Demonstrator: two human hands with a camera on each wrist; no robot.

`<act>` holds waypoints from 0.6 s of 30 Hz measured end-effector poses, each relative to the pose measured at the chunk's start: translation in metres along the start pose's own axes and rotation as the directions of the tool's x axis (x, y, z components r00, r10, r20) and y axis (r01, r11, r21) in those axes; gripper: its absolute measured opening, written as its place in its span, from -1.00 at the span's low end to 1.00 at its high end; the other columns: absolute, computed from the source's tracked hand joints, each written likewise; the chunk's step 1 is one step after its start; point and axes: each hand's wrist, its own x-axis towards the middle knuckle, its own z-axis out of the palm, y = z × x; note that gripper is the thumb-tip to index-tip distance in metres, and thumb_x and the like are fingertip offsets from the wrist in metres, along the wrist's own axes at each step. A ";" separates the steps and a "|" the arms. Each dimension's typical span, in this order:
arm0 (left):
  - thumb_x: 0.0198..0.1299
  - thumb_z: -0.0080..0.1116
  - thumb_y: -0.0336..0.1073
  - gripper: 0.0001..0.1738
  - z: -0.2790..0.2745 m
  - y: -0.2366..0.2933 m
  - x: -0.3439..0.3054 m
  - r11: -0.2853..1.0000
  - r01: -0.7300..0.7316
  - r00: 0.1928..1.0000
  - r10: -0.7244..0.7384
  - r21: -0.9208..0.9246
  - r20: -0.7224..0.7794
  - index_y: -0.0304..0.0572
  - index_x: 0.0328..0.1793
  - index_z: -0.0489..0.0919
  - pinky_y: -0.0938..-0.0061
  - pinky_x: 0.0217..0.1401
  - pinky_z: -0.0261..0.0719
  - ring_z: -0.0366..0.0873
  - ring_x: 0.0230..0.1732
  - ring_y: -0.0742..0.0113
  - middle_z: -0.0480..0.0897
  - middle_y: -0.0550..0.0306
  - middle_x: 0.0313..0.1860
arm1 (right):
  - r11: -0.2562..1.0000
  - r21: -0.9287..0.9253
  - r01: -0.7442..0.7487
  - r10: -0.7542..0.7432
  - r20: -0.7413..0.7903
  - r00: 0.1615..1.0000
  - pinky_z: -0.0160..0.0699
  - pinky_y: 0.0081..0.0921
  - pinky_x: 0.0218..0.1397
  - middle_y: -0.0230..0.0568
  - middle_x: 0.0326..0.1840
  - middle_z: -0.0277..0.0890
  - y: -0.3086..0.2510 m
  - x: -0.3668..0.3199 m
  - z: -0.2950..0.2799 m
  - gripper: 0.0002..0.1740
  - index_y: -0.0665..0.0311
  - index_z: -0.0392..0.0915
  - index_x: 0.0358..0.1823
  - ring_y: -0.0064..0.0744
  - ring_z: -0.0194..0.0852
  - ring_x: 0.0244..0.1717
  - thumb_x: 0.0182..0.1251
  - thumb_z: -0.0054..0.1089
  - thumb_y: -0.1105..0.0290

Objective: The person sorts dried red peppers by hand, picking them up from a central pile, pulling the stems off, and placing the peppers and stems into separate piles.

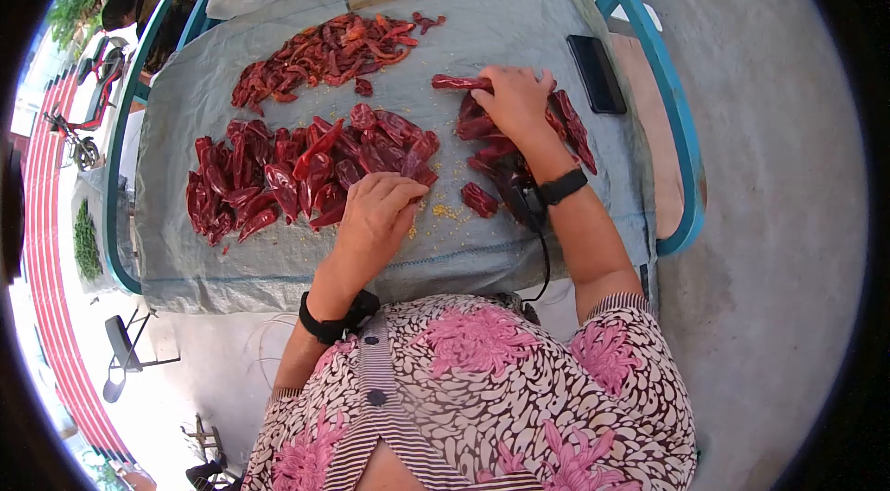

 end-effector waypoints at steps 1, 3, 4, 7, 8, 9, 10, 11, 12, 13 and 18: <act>0.19 0.33 -0.47 -0.65 0.000 0.001 -0.001 1.000 0.006 1.000 -0.006 -0.002 0.016 -0.11 0.12 0.68 0.12 0.36 0.45 0.59 0.25 0.02 0.72 0.12 0.07 | 0.999 -0.019 0.039 -0.039 -0.024 0.999 0.03 0.31 0.53 -0.25 0.04 0.73 -0.001 -0.002 0.000 -0.68 -0.07 0.71 0.02 -0.01 0.58 0.21 0.26 0.45 0.11; 0.19 0.32 -0.49 -0.67 0.001 0.002 -0.001 1.000 -0.029 0.999 0.029 0.007 -0.015 -0.13 0.10 0.68 0.11 0.34 0.47 0.59 0.22 0.01 0.72 0.12 0.06 | 0.996 -0.016 0.087 -0.087 0.001 0.996 -0.03 0.33 0.54 -0.26 0.01 0.73 -0.005 -0.001 -0.002 -0.70 -0.08 0.71 0.02 -0.04 0.58 0.20 0.26 0.45 0.18; 0.19 0.32 -0.50 -0.67 0.001 0.002 0.000 0.999 -0.049 0.998 0.050 0.012 -0.031 -0.14 0.09 0.68 0.11 0.33 0.48 0.60 0.21 0.00 0.72 0.11 0.05 | 0.994 -0.014 0.110 -0.110 0.012 0.994 -0.05 0.34 0.55 -0.26 -0.01 0.73 -0.007 0.000 -0.003 -0.71 -0.09 0.71 0.02 -0.05 0.58 0.19 0.26 0.45 0.22; 0.17 0.31 -0.54 -0.68 0.000 0.000 0.002 0.998 -0.061 0.996 0.062 0.008 -0.072 -0.17 0.07 0.68 0.14 0.28 0.53 0.62 0.17 0.00 0.72 0.10 0.05 | 0.996 0.063 0.057 -0.059 0.024 0.998 0.22 0.20 0.47 -0.26 -0.02 0.74 -0.009 0.002 -0.003 -0.68 -0.02 0.72 0.03 -0.04 0.62 0.15 0.24 0.47 0.27; 0.18 0.30 -0.54 -0.68 0.000 0.000 0.003 0.999 -0.050 0.996 0.049 -0.012 -0.075 -0.17 0.07 0.68 0.15 0.25 0.54 0.62 0.16 0.00 0.72 0.09 0.04 | 0.988 0.139 0.066 -0.066 -0.006 0.998 0.32 0.10 0.40 -0.23 -0.02 0.75 -0.005 0.000 -0.007 -0.68 0.02 0.72 0.04 -0.03 0.64 0.11 0.24 0.46 0.29; 0.18 0.29 -0.53 -0.69 -0.001 -0.001 0.004 0.999 -0.038 0.996 0.036 -0.035 -0.078 -0.16 0.07 0.69 0.16 0.23 0.54 0.62 0.15 0.01 0.72 0.08 0.04 | 0.974 0.213 0.077 -0.071 -0.035 0.997 0.42 0.00 0.33 -0.21 -0.03 0.75 -0.004 0.000 -0.014 -0.68 0.07 0.72 0.04 -0.03 0.67 0.07 0.25 0.44 0.31; 0.18 0.28 -0.53 -0.69 -0.002 -0.002 0.004 0.998 -0.025 0.997 0.020 -0.058 -0.080 -0.16 0.07 0.69 0.16 0.20 0.54 0.62 0.14 0.02 0.72 0.08 0.04 | 0.954 0.286 0.090 -0.075 -0.063 0.995 0.52 -0.09 0.26 -0.19 -0.03 0.76 -0.004 -0.001 -0.020 -0.68 0.11 0.72 0.05 -0.02 0.69 0.04 0.26 0.43 0.32; 0.19 0.28 -0.53 -0.69 -0.003 -0.003 0.004 0.998 -0.020 0.996 0.014 -0.066 -0.087 -0.16 0.07 0.69 0.17 0.18 0.56 0.62 0.14 -0.01 0.71 0.04 0.06 | 0.919 0.386 0.081 -0.048 -0.094 0.994 0.54 -0.12 0.23 -0.14 -0.04 0.75 -0.006 -0.004 -0.026 -0.70 0.14 0.73 0.02 -0.02 0.70 0.01 0.26 0.43 0.35; 0.19 0.28 -0.54 -0.69 -0.004 -0.005 0.005 0.997 -0.015 0.996 0.008 -0.076 -0.092 -0.17 0.08 0.68 0.18 0.17 0.58 0.63 0.13 -0.03 0.70 0.00 0.09 | 0.873 0.482 0.074 -0.016 -0.123 0.992 0.55 -0.14 0.20 -0.09 -0.04 0.75 -0.013 -0.011 -0.041 -0.73 0.17 0.74 0.00 -0.03 0.72 -0.02 0.26 0.43 0.37; 0.20 0.28 -0.54 -0.69 -0.005 -0.006 0.006 0.996 -0.012 0.995 0.004 -0.087 -0.097 -0.18 0.08 0.68 0.18 0.15 0.60 0.64 0.13 -0.05 0.69 -0.04 0.11 | 0.818 0.571 0.069 0.020 -0.149 0.989 0.57 -0.16 0.17 -0.05 -0.04 0.75 -0.020 -0.019 -0.056 -0.75 0.19 0.75 -0.03 -0.03 0.73 -0.05 0.26 0.43 0.39; 0.28 0.27 -0.54 -0.65 -0.012 0.003 0.015 0.945 0.020 0.992 -0.060 -0.328 -0.114 -0.17 0.20 0.68 0.31 0.00 0.64 0.68 0.01 0.10 0.61 -0.06 0.23 | 0.615 0.788 -0.032 -0.069 0.094 0.993 0.59 -0.49 0.02 -0.30 -0.12 0.71 -0.061 -0.057 -0.092 -0.70 0.34 0.68 0.08 -0.50 0.65 -0.11 0.35 0.40 0.43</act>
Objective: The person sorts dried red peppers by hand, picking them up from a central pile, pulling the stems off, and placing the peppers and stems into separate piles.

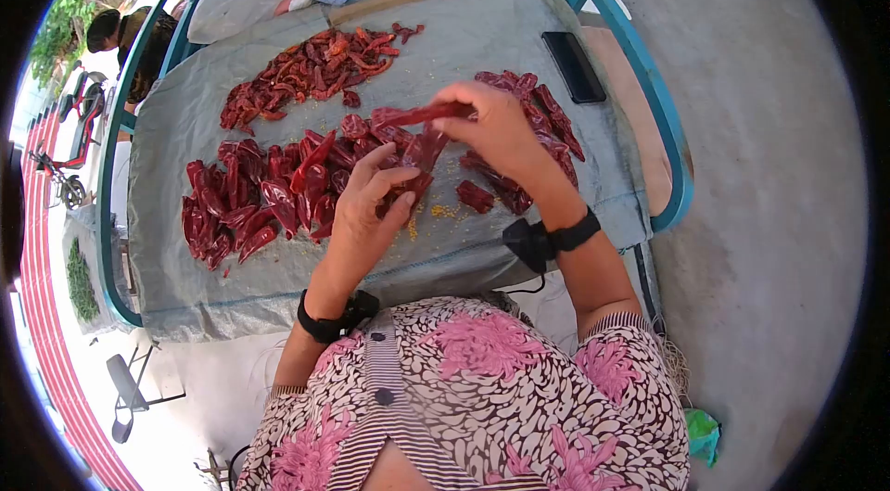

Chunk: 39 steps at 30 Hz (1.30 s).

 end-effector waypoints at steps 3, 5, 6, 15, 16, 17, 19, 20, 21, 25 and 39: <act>0.32 0.26 -0.53 -0.60 0.000 -0.005 -0.001 0.986 0.085 0.991 -0.069 -0.142 0.114 -0.16 0.28 0.68 0.42 -0.08 0.63 0.69 -0.09 0.27 0.59 -0.03 0.23 | 0.987 0.158 -0.036 0.017 0.118 0.993 0.58 -0.54 0.01 -0.36 -0.10 0.65 -0.005 -0.007 0.017 -0.68 0.37 0.66 0.12 -0.60 0.61 -0.07 0.40 0.39 0.40; 0.33 0.26 -0.53 -0.58 -0.001 -0.007 0.000 0.976 0.130 0.985 -0.108 -0.172 0.134 -0.17 0.31 0.67 0.45 -0.10 0.62 0.67 -0.11 0.32 0.59 -0.02 0.20 | 0.979 0.204 0.018 -0.024 0.027 0.999 0.59 -0.46 -0.02 -0.25 -0.06 0.66 0.007 -0.009 0.031 -0.62 0.40 0.66 0.12 -0.52 0.63 -0.09 0.38 0.40 0.33; 0.33 0.26 -0.53 -0.58 -0.002 -0.008 0.000 0.977 0.143 0.986 -0.128 -0.160 0.106 -0.18 0.31 0.67 0.46 -0.10 0.62 0.67 -0.12 0.34 0.59 -0.01 0.18 | 0.999 -0.011 0.032 -0.033 -0.079 0.996 0.57 -0.36 -0.03 -0.14 -0.06 0.63 -0.001 -0.010 0.028 -0.61 0.39 0.65 0.10 -0.29 0.64 -0.11 0.42 0.37 0.24; 0.40 0.26 -0.51 -0.33 -0.003 -0.011 0.010 0.965 0.141 0.973 -0.176 -0.220 -0.149 -0.19 0.62 0.37 0.60 -0.09 0.60 0.64 -0.02 0.42 0.35 -0.14 0.53 | 0.981 -0.168 -0.092 0.078 -0.087 0.993 0.54 -0.22 -0.06 0.05 -0.21 0.62 0.008 -0.038 0.045 -0.63 0.33 0.61 0.05 0.01 0.61 -0.21 0.52 0.26 0.14; 0.45 0.25 -0.47 -0.29 -0.001 -0.009 0.012 0.958 0.140 0.964 -0.190 -0.250 -0.188 -0.18 0.68 0.29 0.62 -0.11 0.58 0.61 -0.10 0.51 0.50 -0.03 0.38 | 0.989 -0.133 -0.069 0.062 -0.055 0.997 0.54 -0.23 -0.06 0.05 -0.22 0.62 0.005 -0.045 0.051 -0.62 0.34 0.60 0.06 0.01 0.61 -0.22 0.53 0.24 0.13; 0.44 0.25 -0.48 -0.30 -0.002 -0.008 0.012 0.920 0.203 0.959 -0.257 -0.336 -0.124 -0.18 0.67 0.30 0.61 -0.13 0.59 0.60 -0.14 0.50 0.54 0.00 0.28 | 0.996 -0.067 -0.051 0.049 -0.026 0.998 0.55 -0.24 -0.06 0.04 -0.21 0.63 0.001 -0.053 0.056 -0.61 0.35 0.60 0.08 0.01 0.61 -0.23 0.54 0.24 0.13; 0.43 0.25 -0.52 -0.31 -0.005 -0.008 0.014 0.811 0.328 0.931 -0.365 -0.484 0.019 -0.18 0.66 0.33 0.57 -0.16 0.62 0.59 -0.21 0.50 0.63 0.05 0.07 | 0.998 0.065 -0.015 0.014 0.027 1.000 0.56 -0.27 -0.06 0.02 -0.20 0.65 -0.003 -0.065 0.062 -0.59 0.37 0.60 0.10 0.00 0.61 -0.24 0.56 0.22 0.12; 0.45 0.25 -0.51 -0.37 -0.004 -0.006 0.015 0.823 0.270 0.944 -0.328 -0.500 -0.029 -0.20 0.62 0.38 0.60 -0.21 0.57 0.53 -0.26 0.57 0.65 0.20 -0.19 | 0.988 0.099 -0.117 0.104 0.133 0.986 0.55 -0.25 0.09 -0.05 -0.12 0.68 0.000 -0.068 0.055 -0.59 0.33 0.60 0.16 -0.03 0.63 -0.11 0.56 0.20 0.13; 0.45 0.24 -0.51 -0.38 -0.006 -0.005 0.015 0.820 0.276 0.944 -0.330 -0.501 -0.021 -0.19 0.60 0.41 0.60 -0.21 0.57 0.53 -0.26 0.57 0.65 0.18 -0.16 | 1.000 -0.025 -0.005 0.006 0.029 1.000 0.53 -0.23 0.15 -0.07 -0.05 0.68 0.006 -0.069 0.050 -0.61 0.29 0.61 0.17 -0.03 0.61 -0.02 0.53 0.23 0.15; 0.48 0.20 -0.50 -0.45 -0.004 -0.024 0.018 0.891 0.222 0.968 -0.251 -0.396 -0.024 -0.15 0.57 0.46 0.63 -0.17 0.58 0.55 -0.25 0.59 0.62 0.25 -0.11 | 0.831 -0.551 0.076 -0.232 -0.220 0.948 0.40 -0.12 0.37 -0.17 0.20 0.61 0.035 -0.051 0.033 -0.61 0.12 0.64 0.20 -0.04 0.46 0.31 0.36 0.32 0.30; 0.45 0.21 -0.54 -0.42 0.008 -0.029 0.021 0.943 0.128 0.989 -0.144 -0.306 -0.031 -0.14 0.57 0.44 0.60 0.00 0.60 0.61 -0.04 0.52 0.45 0.10 0.33 | 0.712 -0.697 -0.090 -0.223 -0.344 0.912 0.32 -0.10 0.42 -0.25 -0.02 0.72 0.034 -0.026 0.013 -0.71 0.10 0.67 -0.07 -0.17 0.58 0.14 0.17 0.47 0.36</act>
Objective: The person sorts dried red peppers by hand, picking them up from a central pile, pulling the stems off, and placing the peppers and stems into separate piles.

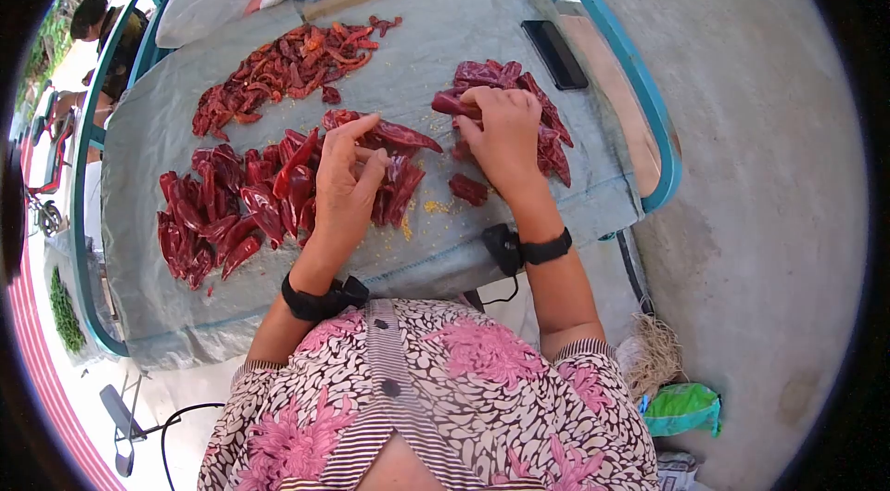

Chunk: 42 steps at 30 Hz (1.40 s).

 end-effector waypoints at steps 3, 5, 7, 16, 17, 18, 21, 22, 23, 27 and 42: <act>0.46 0.23 -0.50 -0.49 0.005 -0.001 0.000 0.994 0.026 1.000 -0.027 -0.107 -0.011 -0.19 0.51 0.48 0.59 -0.06 0.60 0.60 -0.11 0.52 0.53 0.12 0.22 | 0.891 0.436 -0.125 0.067 0.147 0.987 0.52 -0.19 0.23 -0.18 -0.15 0.72 -0.029 -0.016 -0.010 -0.69 0.18 0.66 -0.04 -0.16 0.67 -0.12 0.22 0.50 0.33; 0.47 0.23 -0.48 -0.55 0.006 -0.001 0.000 0.979 0.080 0.996 -0.072 -0.189 0.045 -0.23 0.45 0.52 0.59 -0.10 0.60 0.58 -0.16 0.53 0.57 0.15 0.14 | 0.782 0.599 -0.170 0.041 0.223 0.974 0.59 -0.23 0.10 -0.15 -0.16 0.71 -0.047 -0.033 -0.006 -0.68 0.22 0.65 -0.02 -0.15 0.68 -0.19 0.25 0.49 0.33; 0.47 0.23 -0.47 -0.60 0.001 -0.003 -0.001 0.999 0.035 0.997 -0.033 -0.028 0.075 -0.26 0.40 0.55 0.60 -0.12 0.59 0.58 -0.19 0.55 0.58 0.18 0.11 | 0.737 0.641 -0.215 0.015 0.302 0.953 0.65 -0.28 0.02 -0.13 -0.10 0.70 -0.054 -0.046 -0.011 -0.68 0.26 0.65 0.04 -0.13 0.70 -0.13 0.30 0.46 0.36; 0.42 0.17 -0.58 -0.61 -0.004 0.003 0.003 0.999 -0.031 0.990 0.035 0.033 -0.135 -0.21 0.34 0.61 0.58 -0.06 0.62 0.58 -0.20 0.54 0.48 0.03 0.36 | 0.998 0.036 -0.047 0.036 0.252 0.967 0.60 -0.18 0.18 -0.17 0.05 0.64 -0.009 -0.086 -0.016 -0.58 0.17 0.65 0.12 -0.05 0.57 0.15 0.21 0.46 0.38; 0.42 0.17 -0.58 -0.62 -0.004 0.003 0.003 0.999 -0.033 0.991 0.038 0.042 -0.127 -0.21 0.33 0.61 0.58 -0.06 0.62 0.58 -0.20 0.54 0.46 0.02 0.40 | 0.999 0.013 -0.040 0.035 0.276 0.961 0.59 -0.17 0.20 -0.18 0.05 0.64 -0.008 -0.089 -0.014 -0.57 0.17 0.65 0.13 -0.04 0.55 0.17 0.21 0.46 0.38; 0.42 0.17 -0.58 -0.62 -0.004 0.003 0.002 0.998 -0.034 0.992 0.040 0.053 -0.122 -0.20 0.32 0.62 0.58 -0.05 0.62 0.57 -0.20 0.54 0.43 0.01 0.43 | 0.999 0.012 -0.049 0.044 0.274 0.961 0.60 -0.17 0.19 -0.17 0.05 0.64 -0.009 -0.090 -0.013 -0.57 0.18 0.65 0.13 -0.03 0.56 0.15 0.20 0.46 0.38; 0.39 0.20 -0.57 -0.62 -0.004 0.005 0.000 0.995 -0.065 0.994 0.071 0.070 -0.083 -0.18 0.29 0.64 0.57 -0.09 0.60 0.56 -0.23 0.54 0.52 0.02 0.33 | 0.991 0.072 -0.117 0.095 0.260 0.961 0.62 -0.20 0.15 -0.16 0.04 0.64 -0.013 -0.091 -0.011 -0.56 0.21 0.65 0.12 -0.03 0.59 0.10 0.19 0.47 0.39; 0.37 0.22 -0.57 -0.62 -0.006 0.006 0.000 0.994 -0.071 0.997 0.073 0.084 -0.018 -0.19 0.29 0.64 0.56 -0.11 0.60 0.56 -0.24 0.54 0.54 0.05 0.26 | 0.977 0.130 -0.169 0.133 0.249 0.959 0.62 -0.22 0.14 -0.17 0.04 0.64 -0.016 -0.089 -0.013 -0.57 0.22 0.64 0.12 -0.06 0.60 0.08 0.19 0.47 0.40; 0.36 0.24 -0.57 -0.62 -0.007 0.006 0.000 0.992 -0.079 0.996 0.075 0.097 0.048 -0.19 0.28 0.64 0.56 -0.12 0.59 0.56 -0.25 0.54 0.57 0.07 0.20 | 0.958 0.186 -0.221 0.173 0.240 0.955 0.63 -0.24 0.12 -0.17 0.03 0.64 -0.019 -0.087 -0.017 -0.57 0.23 0.64 0.12 -0.08 0.62 0.06 0.19 0.47 0.41; 0.32 0.31 -0.54 -0.63 0.002 0.016 -0.005 0.998 -0.067 0.971 0.063 0.011 0.232 -0.20 0.25 0.65 0.54 -0.24 0.57 0.56 -0.33 0.50 0.60 0.17 -0.10 | 0.732 0.553 -0.398 0.239 0.338 0.910 0.62 -0.31 0.10 -0.19 0.04 0.64 -0.043 -0.070 -0.028 -0.57 0.24 0.64 0.13 -0.24 0.63 0.03 0.20 0.47 0.44; 0.36 0.21 -0.58 -0.60 -0.007 0.005 0.001 0.981 -0.063 0.998 0.064 0.182 0.000 -0.19 0.31 0.64 0.57 -0.22 0.58 0.57 -0.26 0.47 0.50 0.01 0.28 | 0.992 -0.128 -0.002 0.011 0.070 0.997 0.46 -0.16 0.14 -0.28 0.04 0.61 0.013 -0.075 0.002 -0.49 0.09 0.68 0.14 -0.11 0.48 0.07 0.07 0.47 0.45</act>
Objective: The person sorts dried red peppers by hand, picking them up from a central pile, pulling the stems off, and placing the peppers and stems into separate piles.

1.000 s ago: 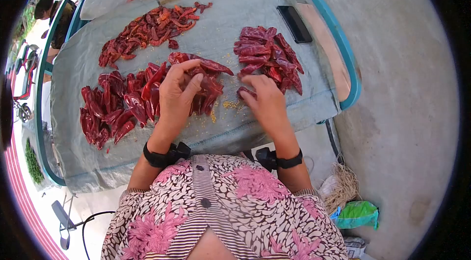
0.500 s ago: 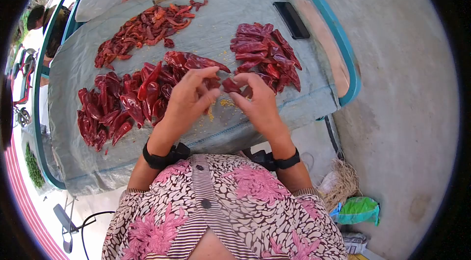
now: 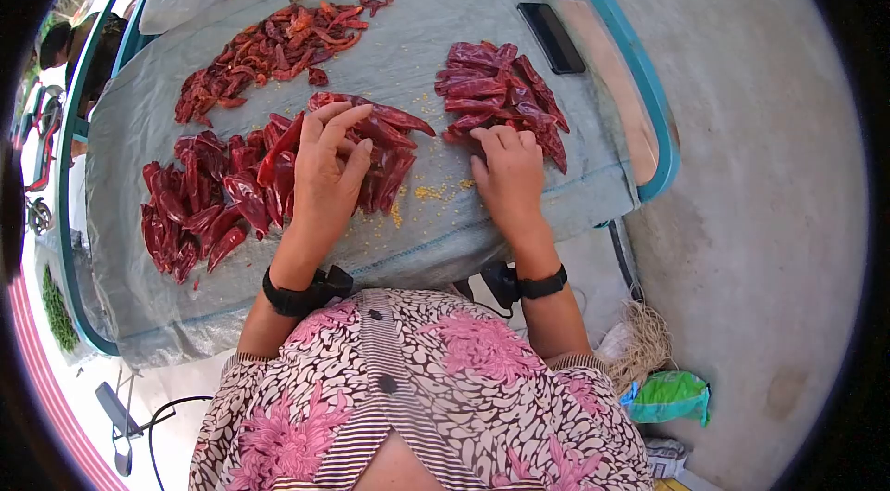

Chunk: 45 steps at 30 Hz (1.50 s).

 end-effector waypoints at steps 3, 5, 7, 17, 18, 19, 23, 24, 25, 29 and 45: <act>0.36 0.20 -0.59 -0.64 0.001 0.001 0.000 1.000 -0.019 1.000 0.019 -0.020 0.020 -0.19 0.25 0.66 0.59 -0.24 0.57 0.57 -0.25 0.49 0.51 0.02 0.27 | 0.999 -0.033 0.010 -0.010 0.007 1.000 0.45 -0.17 0.09 -0.29 -0.04 0.60 0.004 0.005 0.004 -0.51 0.08 0.70 0.09 -0.13 0.48 0.04 0.03 0.49 0.42; 0.35 0.20 -0.59 -0.66 0.000 0.002 -0.001 0.999 -0.038 0.998 0.039 -0.029 0.046 -0.19 0.22 0.68 0.60 -0.24 0.56 0.57 -0.26 0.50 0.52 0.04 0.27 | 1.000 -0.018 0.020 -0.019 0.023 1.000 0.44 -0.17 0.09 -0.28 -0.06 0.60 0.005 0.008 0.001 -0.53 0.10 0.70 0.05 -0.12 0.49 0.02 0.02 0.49 0.40; 0.33 0.22 -0.60 -0.67 -0.001 0.002 -0.001 0.995 -0.097 0.994 0.098 -0.024 0.056 -0.19 0.19 0.69 0.60 -0.24 0.56 0.57 -0.27 0.51 0.52 0.06 0.27 | 0.999 0.031 0.038 -0.039 0.037 0.999 0.44 -0.16 0.10 -0.26 -0.06 0.60 0.000 0.012 -0.012 -0.55 0.13 0.69 0.02 -0.09 0.50 -0.01 0.02 0.48 0.39; 0.26 0.38 -0.48 -0.41 0.010 0.015 -0.010 0.984 -0.084 0.938 0.132 -0.160 0.320 -0.09 0.44 0.56 0.49 -0.16 0.64 0.68 -0.20 0.33 0.65 0.07 0.07 | 0.165 0.932 -0.322 0.026 0.322 0.946 0.52 -0.48 0.35 -0.27 0.16 0.57 -0.045 0.002 -0.038 -0.55 0.29 0.44 0.28 -0.50 0.55 0.24 0.40 0.33 0.57; 0.26 0.38 -0.47 -0.41 0.009 0.014 -0.009 0.987 -0.118 0.925 0.148 -0.107 0.349 -0.09 0.44 0.56 0.47 -0.15 0.66 0.69 -0.19 0.29 0.66 0.05 0.08 | 0.189 0.937 -0.295 0.085 0.284 0.955 0.52 -0.48 0.35 -0.25 0.17 0.58 -0.042 0.001 -0.038 -0.53 0.29 0.44 0.30 -0.48 0.56 0.23 0.41 0.33 0.56; 0.18 0.39 -0.48 -0.41 0.005 0.017 -0.010 0.997 -0.009 0.928 0.039 -0.082 0.369 -0.08 0.39 0.60 0.35 0.00 0.67 0.67 -0.07 0.12 0.67 0.04 0.14 | 0.214 0.939 -0.270 0.142 0.244 0.959 0.53 -0.47 0.34 -0.23 0.19 0.59 -0.036 0.000 -0.037 -0.52 0.30 0.43 0.32 -0.47 0.56 0.22 0.41 0.33 0.54; 0.05 0.31 -0.53 -0.47 -0.001 0.013 -0.002 0.946 -0.284 0.930 0.232 0.158 0.284 -0.07 0.22 0.67 0.18 0.25 0.57 0.56 0.17 -0.01 0.68 0.12 0.21 | 0.561 0.734 -0.383 0.464 0.105 0.880 0.56 -0.44 0.24 -0.23 0.14 0.65 -0.004 -0.016 -0.031 -0.56 0.28 0.55 0.24 -0.43 0.61 0.14 0.36 0.41 0.47; 0.05 0.30 -0.53 -0.48 0.002 0.010 -0.003 0.924 -0.336 0.909 0.266 0.185 0.321 -0.06 0.21 0.67 0.19 0.25 0.57 0.56 0.16 -0.01 0.68 0.12 0.21 | 0.676 0.596 -0.434 0.509 0.048 0.859 0.57 -0.43 0.20 -0.25 0.11 0.66 0.001 -0.021 -0.029 -0.58 0.27 0.58 0.21 -0.43 0.62 0.12 0.34 0.42 0.47; 0.06 0.29 -0.52 -0.49 0.005 0.007 -0.004 0.898 -0.387 0.885 0.298 0.209 0.356 -0.04 0.21 0.67 0.20 0.25 0.57 0.56 0.16 -0.01 0.68 0.12 0.21 | 0.762 0.483 -0.431 0.504 -0.025 0.864 0.55 -0.33 0.16 -0.22 0.04 0.66 0.002 -0.026 -0.026 -0.61 0.24 0.63 0.13 -0.31 0.63 0.08 0.27 0.46 0.46; 0.06 0.28 -0.46 -0.58 0.019 0.004 -0.012 0.824 -0.500 0.832 0.370 0.268 0.414 0.04 0.09 0.72 0.18 0.30 0.47 0.53 0.25 0.05 0.64 0.13 0.26 | 0.966 0.135 -0.219 0.233 -0.095 0.968 0.44 -0.13 0.29 -0.17 0.04 0.63 0.000 -0.041 -0.020 -0.52 0.15 0.64 0.15 -0.04 0.53 0.13 0.16 0.50 0.40; 0.30 0.22 -0.55 -0.59 0.020 0.016 -0.013 0.971 -0.238 0.937 0.233 -0.014 0.259 -0.13 0.27 0.64 0.24 0.15 0.65 0.63 0.17 -0.05 0.62 -0.01 0.25 | 0.784 0.546 -0.297 0.320 0.055 0.946 0.55 -0.36 0.05 -0.21 -0.11 0.66 -0.007 -0.045 -0.012 -0.72 0.27 0.70 0.07 -0.26 0.62 -0.08 0.34 0.39 0.46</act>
